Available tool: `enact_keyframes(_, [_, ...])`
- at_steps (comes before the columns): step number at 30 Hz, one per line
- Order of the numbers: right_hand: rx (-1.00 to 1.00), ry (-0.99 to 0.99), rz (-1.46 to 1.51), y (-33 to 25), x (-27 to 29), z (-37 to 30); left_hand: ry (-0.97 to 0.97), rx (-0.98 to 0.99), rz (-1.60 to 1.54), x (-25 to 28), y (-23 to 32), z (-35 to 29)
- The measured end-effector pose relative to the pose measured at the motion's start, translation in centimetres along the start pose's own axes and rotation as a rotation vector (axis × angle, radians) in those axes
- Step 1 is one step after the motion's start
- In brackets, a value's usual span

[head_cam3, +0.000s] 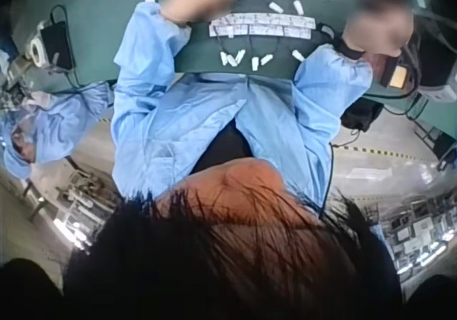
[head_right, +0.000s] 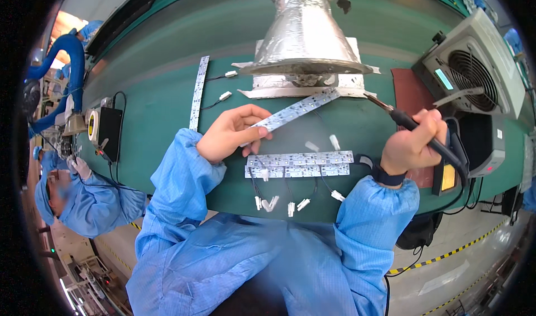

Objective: The person solders wires onto LED strips using a soldering iron and moves each completed strip aside onto the conveyor belt.

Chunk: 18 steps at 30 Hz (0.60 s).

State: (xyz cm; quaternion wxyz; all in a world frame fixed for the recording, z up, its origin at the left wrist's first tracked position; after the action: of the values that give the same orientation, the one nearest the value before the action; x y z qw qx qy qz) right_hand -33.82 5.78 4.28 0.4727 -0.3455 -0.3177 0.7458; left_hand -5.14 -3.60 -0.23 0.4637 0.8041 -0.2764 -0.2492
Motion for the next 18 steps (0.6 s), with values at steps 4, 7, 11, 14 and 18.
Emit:
enact_keyframes(4, [0.031,-0.023,0.15,-1.2,-0.6,-1.3,0.033,-0.117,-0.001,-0.2,-0.6,-0.2])
enact_keyframes(7, [0.115,-0.198,0.199,-3.6,-1.9,-4.3,0.095,-0.323,0.178,-0.5,-0.8,-0.2])
enact_keyframes(11, [0.249,-0.616,0.219,-6.4,-3.0,-7.9,0.193,-0.532,0.423,-1.0,0.0,-0.8])
enact_keyframes(14, [0.254,-0.692,0.194,-6.4,-3.8,-8.9,0.224,-0.586,0.494,-1.2,0.3,-1.2])
enact_keyframes(18, [0.285,-0.751,0.18,-6.4,-4.7,-9.5,0.234,-0.58,0.513,-0.9,0.1,-1.2])
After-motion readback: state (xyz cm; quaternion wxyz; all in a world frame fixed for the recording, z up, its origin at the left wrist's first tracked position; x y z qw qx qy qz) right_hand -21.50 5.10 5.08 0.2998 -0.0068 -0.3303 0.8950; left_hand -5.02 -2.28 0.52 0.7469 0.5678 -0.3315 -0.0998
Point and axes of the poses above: each hand's wrist, its own z-axis towards the middle knuckle, its own x-axis out of the back of the hand, y = z × x, the point moved 5 cm from there along z, towards the middle knuckle, and after that the axes turned 3 degrees about -z, right-handed, at the moved point
